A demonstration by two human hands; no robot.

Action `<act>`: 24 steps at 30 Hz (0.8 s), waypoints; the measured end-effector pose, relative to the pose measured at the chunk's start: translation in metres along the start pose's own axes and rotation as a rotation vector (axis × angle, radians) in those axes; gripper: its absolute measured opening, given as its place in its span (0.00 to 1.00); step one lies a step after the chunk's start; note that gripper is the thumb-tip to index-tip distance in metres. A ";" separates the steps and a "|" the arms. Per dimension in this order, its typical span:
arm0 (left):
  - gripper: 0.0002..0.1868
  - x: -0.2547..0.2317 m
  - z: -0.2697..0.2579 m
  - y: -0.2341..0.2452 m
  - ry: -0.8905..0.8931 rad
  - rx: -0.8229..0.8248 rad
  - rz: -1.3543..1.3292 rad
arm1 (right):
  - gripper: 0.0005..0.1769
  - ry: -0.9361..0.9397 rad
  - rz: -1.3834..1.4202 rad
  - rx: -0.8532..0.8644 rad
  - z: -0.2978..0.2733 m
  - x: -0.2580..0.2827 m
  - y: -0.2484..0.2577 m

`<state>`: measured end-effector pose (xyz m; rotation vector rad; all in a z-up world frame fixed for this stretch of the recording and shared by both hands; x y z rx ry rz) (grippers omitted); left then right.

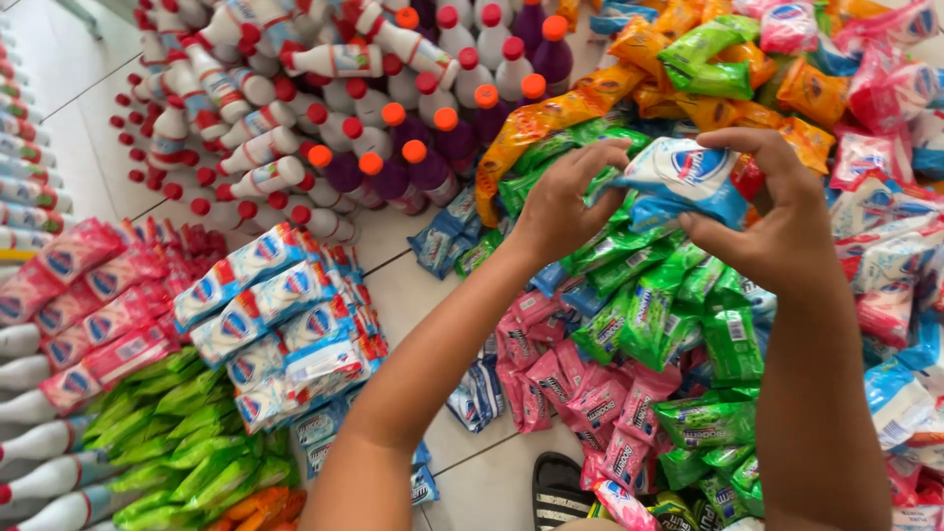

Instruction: The person sits on the floor and organizes various packaged soaps and bottles by stacking them into neat piles. They handle blue, green, and pink soap packages, arranging them in rows on the tiled floor next to shelves of other products.

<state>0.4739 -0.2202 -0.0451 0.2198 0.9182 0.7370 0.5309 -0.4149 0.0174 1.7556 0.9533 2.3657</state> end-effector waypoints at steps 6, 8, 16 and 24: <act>0.28 0.010 -0.063 0.075 0.308 0.191 -0.679 | 0.38 0.241 0.379 0.336 -0.028 0.076 -0.052; 0.38 -0.003 -0.085 0.118 0.331 0.250 -0.561 | 0.39 0.326 0.338 0.400 -0.037 0.109 -0.075; 0.57 -0.023 -0.172 0.256 0.498 0.241 -0.409 | 0.40 0.540 0.054 0.691 -0.075 0.222 -0.200; 0.44 -0.003 -0.259 0.371 0.550 0.168 -0.536 | 0.48 0.715 -0.078 1.083 -0.132 0.320 -0.327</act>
Point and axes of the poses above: each hand's wrist, its own z-axis towards the middle knuckle, its own y-axis out of the back of the hand, x = y × z, the point moved 7 cm from there along z, towards the middle knuckle, and after that the axes turned 4 degrees about -x, right-handed, at the moved point
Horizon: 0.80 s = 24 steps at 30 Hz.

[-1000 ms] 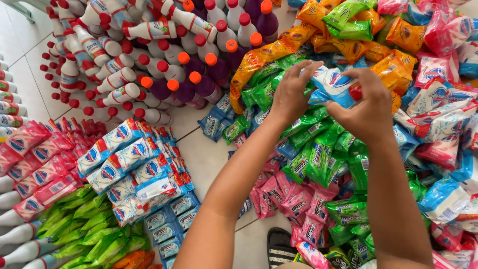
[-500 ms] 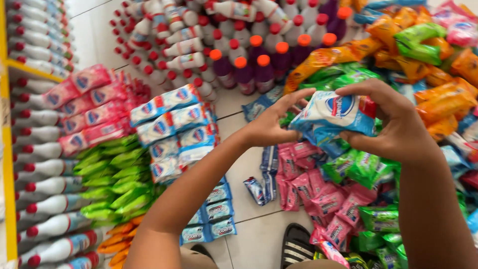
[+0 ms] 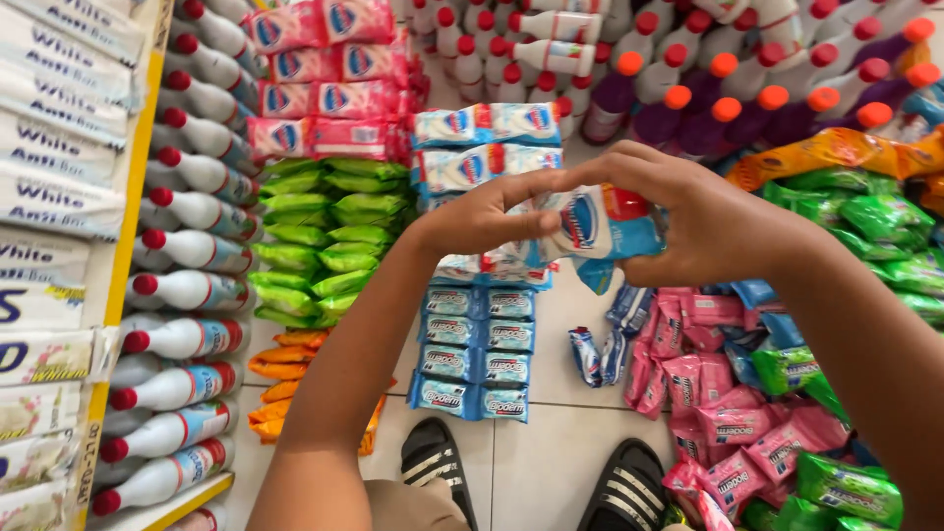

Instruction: The person sits on the floor and organizes various packaged soaps and bottles by stacking them into neat piles. They handle blue, green, and pink soap packages, arranging them in rows on the tiled floor next to shelves of other products.

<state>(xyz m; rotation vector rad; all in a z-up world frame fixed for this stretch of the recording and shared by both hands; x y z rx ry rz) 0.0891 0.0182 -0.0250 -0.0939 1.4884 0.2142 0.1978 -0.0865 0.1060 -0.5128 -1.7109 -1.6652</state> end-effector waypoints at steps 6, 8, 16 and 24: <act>0.41 -0.016 -0.056 0.023 0.011 0.011 -0.218 | 0.53 -0.040 0.418 0.024 0.042 0.006 -0.050; 0.42 -0.014 -0.067 0.028 0.029 -0.062 -0.241 | 0.51 0.054 0.468 -0.061 0.047 -0.009 -0.062; 0.36 -0.035 -0.071 0.039 -0.164 -0.546 -0.109 | 0.51 -0.116 1.318 -0.223 0.053 -0.118 -0.157; 0.31 0.016 -0.105 0.105 0.108 -1.101 0.236 | 0.55 -0.382 0.700 -0.146 0.046 -0.132 -0.200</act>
Point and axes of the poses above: each hand's wrist, its own z-axis towards the middle knuckle, its own y-axis out of the back of the hand, x = y × z, the point moved 7 cm from there along z, towards the middle knuckle, and after that the axes turned 4 degrees about -x, right-handed, at the moved point
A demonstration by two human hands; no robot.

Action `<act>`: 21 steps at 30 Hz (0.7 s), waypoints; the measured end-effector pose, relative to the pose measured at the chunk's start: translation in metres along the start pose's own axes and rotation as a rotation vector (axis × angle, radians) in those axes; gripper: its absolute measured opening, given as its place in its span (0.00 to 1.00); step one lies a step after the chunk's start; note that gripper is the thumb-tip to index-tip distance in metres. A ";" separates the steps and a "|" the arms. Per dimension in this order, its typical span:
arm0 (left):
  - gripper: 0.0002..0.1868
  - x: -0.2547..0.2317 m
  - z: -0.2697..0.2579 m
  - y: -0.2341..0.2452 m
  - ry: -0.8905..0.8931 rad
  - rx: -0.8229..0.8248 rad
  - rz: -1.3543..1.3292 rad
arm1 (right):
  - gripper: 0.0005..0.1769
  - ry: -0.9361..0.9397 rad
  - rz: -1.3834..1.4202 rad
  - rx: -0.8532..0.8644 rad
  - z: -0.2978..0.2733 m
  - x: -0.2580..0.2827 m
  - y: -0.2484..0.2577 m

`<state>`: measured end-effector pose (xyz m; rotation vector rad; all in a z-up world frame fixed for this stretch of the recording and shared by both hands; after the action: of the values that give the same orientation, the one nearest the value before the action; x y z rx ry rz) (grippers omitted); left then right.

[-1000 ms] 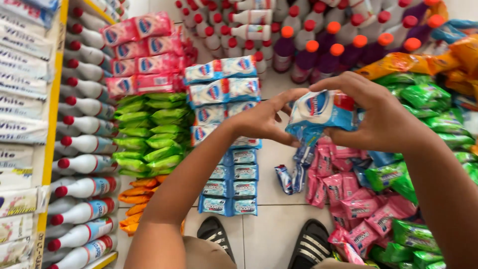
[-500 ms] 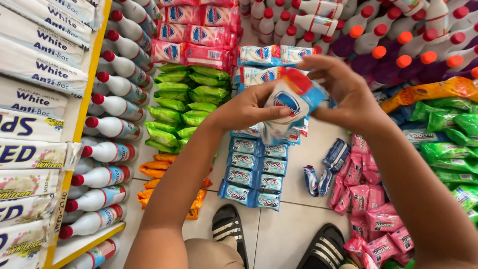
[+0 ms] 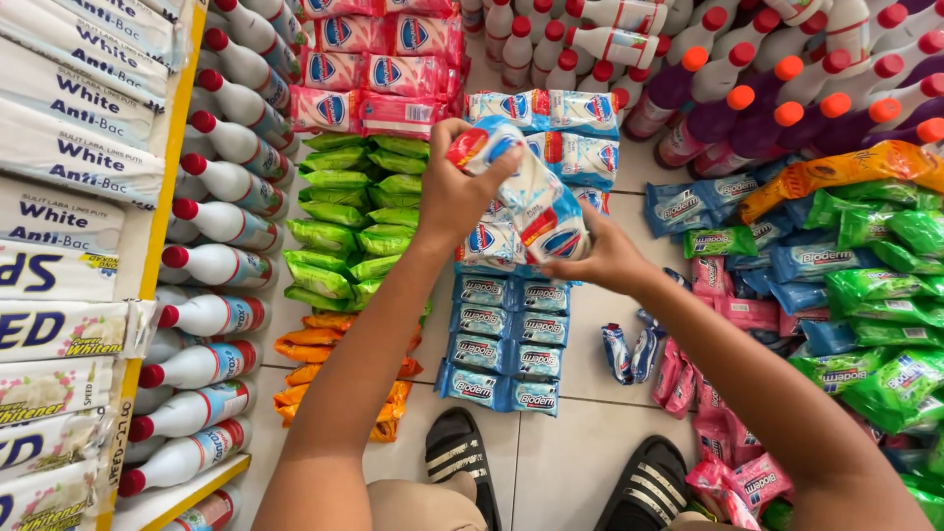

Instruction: The person sits on the floor and organizes various packaged soaps and bottles by stacking them into neat piles. They handle blue, green, and pink soap packages, arranging them in rows on the tiled floor next to shelves of other products.

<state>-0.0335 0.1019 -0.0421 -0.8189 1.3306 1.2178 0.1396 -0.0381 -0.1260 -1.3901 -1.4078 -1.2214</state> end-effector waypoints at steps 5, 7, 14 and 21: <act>0.34 0.064 0.006 0.005 0.105 0.063 -0.231 | 0.58 0.003 -0.385 0.022 -0.015 0.033 0.030; 0.33 0.085 -0.001 -0.002 0.270 0.135 -0.276 | 0.56 -0.029 -0.553 0.029 -0.014 0.032 0.041; 0.33 0.165 -0.041 -0.015 0.684 0.192 -0.162 | 0.35 0.339 -0.942 -0.093 0.000 0.012 0.062; 0.32 0.179 -0.053 -0.021 0.621 0.092 -0.285 | 0.33 0.546 -1.102 -0.190 -0.001 -0.003 0.055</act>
<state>-0.0555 0.0780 -0.2273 -1.3350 1.6713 0.6899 0.1944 -0.0437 -0.1234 -0.2025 -1.6804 -2.2388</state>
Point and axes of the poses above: each hand's wrist, its own z-axis towards the middle knuckle, its own y-axis out of the back of the hand, x = y × z, the point moved 7 cm from there along z, towards the middle knuckle, and after that the axes turned 4 degrees about -x, right-handed, at the moved point
